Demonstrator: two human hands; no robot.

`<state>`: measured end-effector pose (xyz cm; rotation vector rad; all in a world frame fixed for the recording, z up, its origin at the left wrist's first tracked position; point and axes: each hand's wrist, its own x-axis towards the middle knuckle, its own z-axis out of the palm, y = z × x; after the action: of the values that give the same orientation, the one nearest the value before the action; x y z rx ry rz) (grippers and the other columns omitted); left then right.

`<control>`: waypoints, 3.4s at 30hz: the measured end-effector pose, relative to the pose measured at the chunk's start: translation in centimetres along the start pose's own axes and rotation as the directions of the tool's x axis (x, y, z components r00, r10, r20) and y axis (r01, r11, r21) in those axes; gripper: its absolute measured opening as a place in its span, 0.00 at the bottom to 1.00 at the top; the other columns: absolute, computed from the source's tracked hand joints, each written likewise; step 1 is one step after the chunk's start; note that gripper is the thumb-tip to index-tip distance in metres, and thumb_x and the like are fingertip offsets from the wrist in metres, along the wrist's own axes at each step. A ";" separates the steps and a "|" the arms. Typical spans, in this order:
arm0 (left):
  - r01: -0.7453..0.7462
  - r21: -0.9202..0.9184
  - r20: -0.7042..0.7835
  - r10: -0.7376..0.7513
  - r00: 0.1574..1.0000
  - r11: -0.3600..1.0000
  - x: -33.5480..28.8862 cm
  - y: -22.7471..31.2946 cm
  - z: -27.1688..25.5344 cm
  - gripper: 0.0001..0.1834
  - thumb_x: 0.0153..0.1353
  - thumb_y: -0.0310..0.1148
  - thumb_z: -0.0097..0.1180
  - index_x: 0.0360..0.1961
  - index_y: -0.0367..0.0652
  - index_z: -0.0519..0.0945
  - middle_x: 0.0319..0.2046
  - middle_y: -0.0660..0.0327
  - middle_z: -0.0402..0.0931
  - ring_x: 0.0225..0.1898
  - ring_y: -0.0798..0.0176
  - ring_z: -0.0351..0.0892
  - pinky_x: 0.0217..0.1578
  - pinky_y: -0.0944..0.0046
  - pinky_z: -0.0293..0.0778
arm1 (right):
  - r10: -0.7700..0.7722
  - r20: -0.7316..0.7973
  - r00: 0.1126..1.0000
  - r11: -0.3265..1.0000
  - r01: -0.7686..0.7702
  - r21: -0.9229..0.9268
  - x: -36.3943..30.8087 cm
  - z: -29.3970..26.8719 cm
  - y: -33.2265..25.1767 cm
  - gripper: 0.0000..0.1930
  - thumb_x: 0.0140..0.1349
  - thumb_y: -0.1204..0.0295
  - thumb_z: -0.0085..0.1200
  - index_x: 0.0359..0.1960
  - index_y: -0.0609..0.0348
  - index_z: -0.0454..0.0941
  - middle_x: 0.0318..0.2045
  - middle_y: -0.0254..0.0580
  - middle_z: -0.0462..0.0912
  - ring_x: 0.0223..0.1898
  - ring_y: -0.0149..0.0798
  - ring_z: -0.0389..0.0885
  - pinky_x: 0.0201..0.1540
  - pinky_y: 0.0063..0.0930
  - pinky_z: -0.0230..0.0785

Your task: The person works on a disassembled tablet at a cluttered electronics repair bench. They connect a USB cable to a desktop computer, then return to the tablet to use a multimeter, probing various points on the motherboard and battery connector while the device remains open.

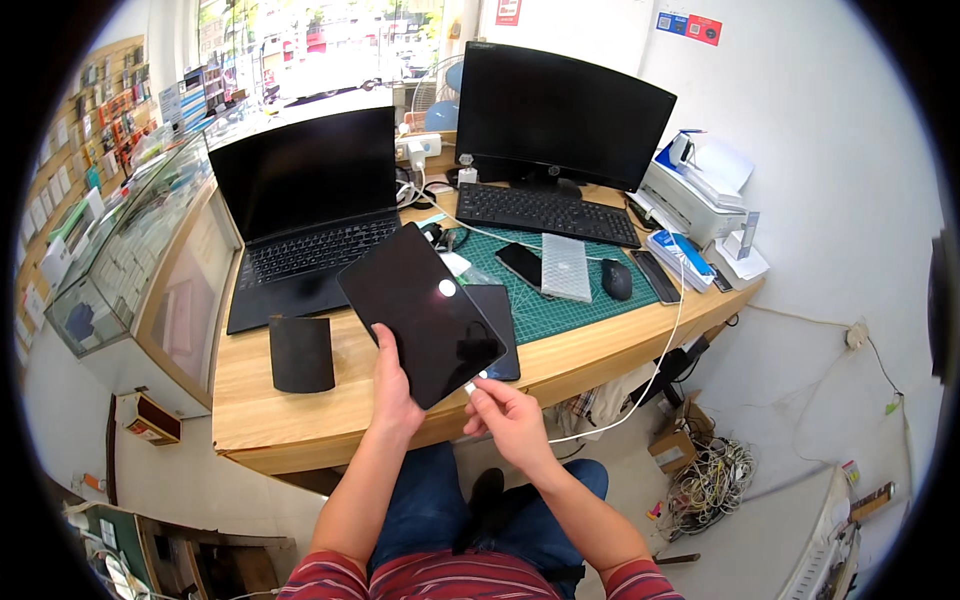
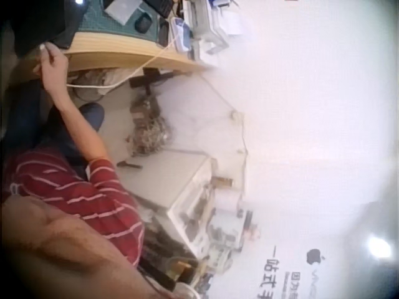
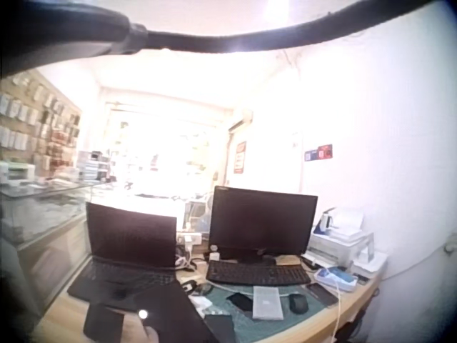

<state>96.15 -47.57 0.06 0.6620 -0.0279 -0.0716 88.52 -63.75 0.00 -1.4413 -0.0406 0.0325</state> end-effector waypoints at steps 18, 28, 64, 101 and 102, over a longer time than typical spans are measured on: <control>-0.016 -0.015 0.064 0.017 0.998 1.000 -0.4 0.2 0.7 0.40 0.76 0.64 0.38 0.69 0.38 0.66 0.62 0.53 0.75 0.60 0.54 0.79 0.60 0.53 0.79 | 0.023 0.003 1.000 1.000 -0.023 0.008 0.2 -0.7 -0.1 0.14 0.74 0.71 0.57 0.54 0.67 0.83 0.35 0.39 0.87 0.33 0.28 0.84 0.39 0.22 0.78; 0.010 0.079 0.008 -0.010 1.000 0.997 -0.3 0.4 1.1 0.38 0.75 0.63 0.43 0.66 0.37 0.69 0.59 0.55 0.77 0.57 0.58 0.80 0.58 0.57 0.79 | -0.016 -0.008 1.000 1.000 0.016 0.021 0.3 -0.6 0.3 0.13 0.74 0.70 0.57 0.52 0.68 0.83 0.35 0.39 0.87 0.33 0.27 0.86 0.38 0.22 0.80; -0.032 0.096 0.002 0.032 0.999 0.995 -0.7 0.3 1.9 0.21 0.70 0.32 0.64 0.60 0.39 0.75 0.53 0.61 0.79 0.52 0.64 0.81 0.53 0.62 0.80 | 0.003 -0.082 0.997 1.000 -0.004 -0.017 1.1 -0.9 -1.0 0.11 0.72 0.70 0.60 0.48 0.67 0.85 0.31 0.36 0.86 0.28 0.26 0.82 0.34 0.21 0.76; 0.028 0.119 -0.049 -0.023 0.999 0.992 -0.9 0.5 1.3 0.28 0.73 0.42 0.60 0.65 0.36 0.71 0.60 0.56 0.76 0.58 0.60 0.79 0.59 0.58 0.78 | -0.199 -0.188 0.962 0.959 0.151 -0.240 3.6 -6.1 -3.2 0.13 0.76 0.66 0.55 0.47 0.65 0.85 0.32 0.34 0.85 0.32 0.25 0.83 0.38 0.22 0.77; 0.041 0.113 -0.060 -0.034 0.998 0.993 -0.8 0.4 1.4 0.28 0.73 0.44 0.59 0.66 0.36 0.71 0.60 0.56 0.76 0.58 0.59 0.79 0.59 0.58 0.78 | -0.323 -0.315 0.892 0.893 0.178 -0.414 5.4 -8.2 -3.6 0.13 0.75 0.66 0.56 0.48 0.65 0.85 0.31 0.31 0.85 0.33 0.24 0.82 0.38 0.23 0.76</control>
<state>95.30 -48.05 1.47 0.7791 0.0370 -0.0871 94.27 -72.09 2.53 -1.7942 0.0847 -0.4974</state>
